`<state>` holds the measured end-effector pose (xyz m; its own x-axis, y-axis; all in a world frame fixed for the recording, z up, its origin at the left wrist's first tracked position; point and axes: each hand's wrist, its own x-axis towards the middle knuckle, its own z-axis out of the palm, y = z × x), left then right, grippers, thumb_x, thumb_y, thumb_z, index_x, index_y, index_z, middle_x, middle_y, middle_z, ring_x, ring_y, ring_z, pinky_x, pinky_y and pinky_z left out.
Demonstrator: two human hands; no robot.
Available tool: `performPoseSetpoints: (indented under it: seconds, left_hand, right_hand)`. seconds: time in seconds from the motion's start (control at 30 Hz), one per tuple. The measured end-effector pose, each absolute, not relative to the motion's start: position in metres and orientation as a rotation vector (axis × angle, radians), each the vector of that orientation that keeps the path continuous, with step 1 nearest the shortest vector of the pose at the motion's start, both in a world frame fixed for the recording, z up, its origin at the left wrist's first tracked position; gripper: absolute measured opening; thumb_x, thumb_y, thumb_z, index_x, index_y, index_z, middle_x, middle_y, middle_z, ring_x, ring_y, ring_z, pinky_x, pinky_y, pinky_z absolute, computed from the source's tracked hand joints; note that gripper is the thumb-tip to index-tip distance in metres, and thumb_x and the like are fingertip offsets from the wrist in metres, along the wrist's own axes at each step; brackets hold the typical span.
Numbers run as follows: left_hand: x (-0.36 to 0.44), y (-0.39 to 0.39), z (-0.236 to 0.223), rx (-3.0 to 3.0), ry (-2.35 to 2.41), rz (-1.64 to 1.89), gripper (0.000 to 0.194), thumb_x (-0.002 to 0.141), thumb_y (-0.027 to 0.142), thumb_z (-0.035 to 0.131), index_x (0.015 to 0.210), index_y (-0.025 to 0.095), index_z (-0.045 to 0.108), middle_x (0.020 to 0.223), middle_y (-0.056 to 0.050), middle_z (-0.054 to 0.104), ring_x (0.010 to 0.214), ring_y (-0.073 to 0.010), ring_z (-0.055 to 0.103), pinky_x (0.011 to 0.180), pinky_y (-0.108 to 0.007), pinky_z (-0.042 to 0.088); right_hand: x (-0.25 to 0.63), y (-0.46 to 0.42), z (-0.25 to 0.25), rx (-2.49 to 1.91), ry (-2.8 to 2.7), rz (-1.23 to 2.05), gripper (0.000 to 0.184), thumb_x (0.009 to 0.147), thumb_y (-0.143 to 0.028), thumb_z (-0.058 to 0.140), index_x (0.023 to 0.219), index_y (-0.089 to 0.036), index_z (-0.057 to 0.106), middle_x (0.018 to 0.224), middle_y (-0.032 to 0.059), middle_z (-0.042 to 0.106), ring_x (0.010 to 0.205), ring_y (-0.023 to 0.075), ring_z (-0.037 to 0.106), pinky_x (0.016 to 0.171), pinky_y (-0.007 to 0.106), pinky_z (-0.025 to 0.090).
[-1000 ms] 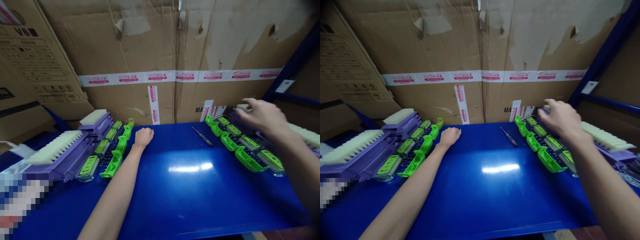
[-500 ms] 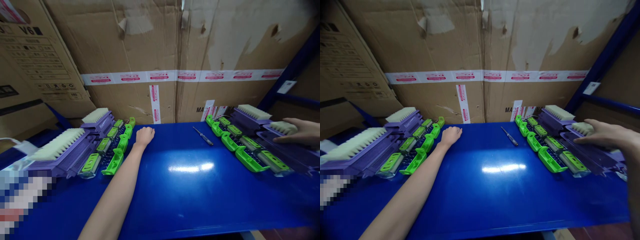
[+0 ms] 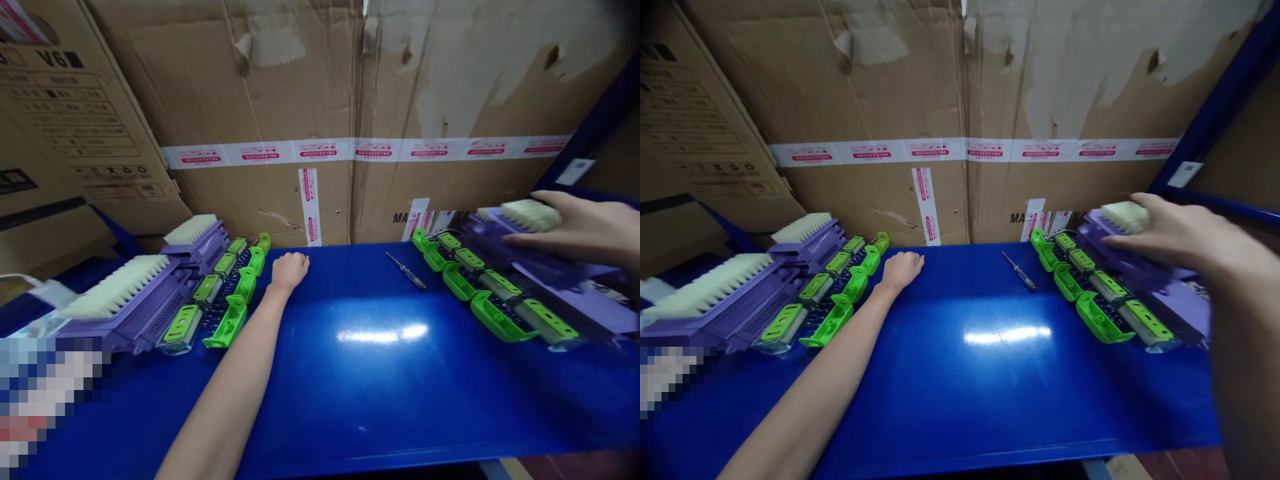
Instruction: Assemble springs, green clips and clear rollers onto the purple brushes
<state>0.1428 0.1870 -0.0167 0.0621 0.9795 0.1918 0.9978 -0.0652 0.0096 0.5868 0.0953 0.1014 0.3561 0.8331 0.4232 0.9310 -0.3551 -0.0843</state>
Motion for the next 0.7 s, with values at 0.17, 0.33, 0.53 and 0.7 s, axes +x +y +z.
performPoseSetpoints:
  seconds: [0.17,0.33,0.53,0.7]
  left_hand:
    - [0.143,0.186,-0.017,-2.191,-2.054,-0.211,0.047,0.093,0.04,0.03,0.096,0.018,0.071,0.099,-0.016,0.069,0.095,-0.0317,0.066,0.079,-0.041,0.05]
    - [0.143,0.185,-0.018,-2.181,-2.055,-0.216,0.047,0.094,0.04,0.03,0.095,0.019,0.071,0.098,-0.015,0.07,0.095,-0.0312,0.066,0.078,-0.04,0.051]
    - [0.142,0.186,-0.017,-2.181,-2.048,-0.229,0.046,0.094,0.039,0.031,0.094,0.019,0.071,0.098,-0.015,0.07,0.095,-0.0315,0.066,0.078,-0.041,0.051]
    - [0.142,0.186,-0.017,-2.189,-2.054,-0.228,0.046,0.094,0.039,0.03,0.092,0.019,0.071,0.098,-0.015,0.07,0.095,-0.0313,0.066,0.078,-0.041,0.05]
  right_hand:
    - [0.463,0.116,0.091,-1.98,-2.086,-0.221,0.086,0.072,-0.06,0.065,0.141,-0.017,0.037,0.112,0.0193,0.065,0.095,0.0308,0.064,0.069,0.034,0.046]
    - [0.398,0.147,0.057,-1.719,-2.368,0.022,0.089,0.072,-0.055,0.064,0.144,-0.015,0.031,0.118,0.0169,0.063,0.101,0.0305,0.063,0.078,0.035,0.05]
    - [0.366,0.165,0.029,-1.631,-2.438,0.116,0.093,0.071,-0.046,0.068,0.147,-0.019,0.024,0.133,0.0162,0.054,0.116,0.0312,0.055,0.091,0.036,0.045]
    - [0.357,0.169,0.023,-1.615,-2.503,0.091,0.091,0.072,-0.046,0.068,0.148,-0.024,0.022,0.135,0.015,0.052,0.118,0.0326,0.052,0.096,0.043,0.04]
